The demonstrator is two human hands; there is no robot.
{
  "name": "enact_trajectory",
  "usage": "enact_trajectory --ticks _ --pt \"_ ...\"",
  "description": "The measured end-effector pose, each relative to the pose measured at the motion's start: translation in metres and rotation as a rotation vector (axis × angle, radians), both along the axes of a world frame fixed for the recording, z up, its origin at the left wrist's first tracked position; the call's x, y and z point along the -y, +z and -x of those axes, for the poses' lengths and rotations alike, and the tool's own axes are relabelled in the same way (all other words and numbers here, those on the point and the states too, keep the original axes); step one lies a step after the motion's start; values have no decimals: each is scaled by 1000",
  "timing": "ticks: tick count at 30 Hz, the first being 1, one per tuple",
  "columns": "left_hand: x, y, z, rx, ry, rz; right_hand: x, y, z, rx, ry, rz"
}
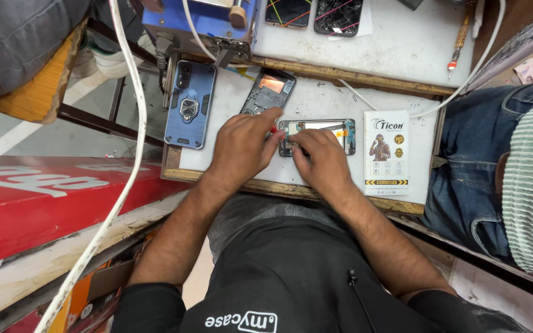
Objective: The person disassembles a smartphone on a workbench, using a red-handled screwdriver to remove screws and pry open the case. They separate the back cover, lift the motherboard and battery, and manipulate internal components and ribbon cables. The person continues to remove parts and inspect the internal assembly throughout the clip.
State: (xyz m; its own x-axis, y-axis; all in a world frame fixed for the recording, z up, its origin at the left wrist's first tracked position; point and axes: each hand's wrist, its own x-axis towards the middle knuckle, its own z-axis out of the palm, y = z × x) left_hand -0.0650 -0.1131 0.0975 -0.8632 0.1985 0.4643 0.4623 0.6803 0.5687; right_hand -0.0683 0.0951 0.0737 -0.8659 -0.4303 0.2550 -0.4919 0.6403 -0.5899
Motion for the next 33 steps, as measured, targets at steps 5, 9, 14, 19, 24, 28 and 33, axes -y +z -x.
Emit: enact_trajectory --ticks 5,9,14,19,24,28,33 --pt "12 -8 -5 70 90 -24 9 7 1 5 26 -94" --pt "20 -6 -12 0 134 -68 24 10 8 -8 32 -77" --pt "26 0 -14 -47 187 -118 42 11 25 -17 48 -34" --pt "36 3 -15 -62 245 -208 55 14 32 -6 60 -56" --pt "38 -1 -17 -29 238 -226 53 14 29 -33 66 -8" --pt "33 -4 -15 -3 208 -204 37 13 24 -41 -6 42" --pt "30 -6 -6 -3 202 -168 11 12 23 -103 -98 80"
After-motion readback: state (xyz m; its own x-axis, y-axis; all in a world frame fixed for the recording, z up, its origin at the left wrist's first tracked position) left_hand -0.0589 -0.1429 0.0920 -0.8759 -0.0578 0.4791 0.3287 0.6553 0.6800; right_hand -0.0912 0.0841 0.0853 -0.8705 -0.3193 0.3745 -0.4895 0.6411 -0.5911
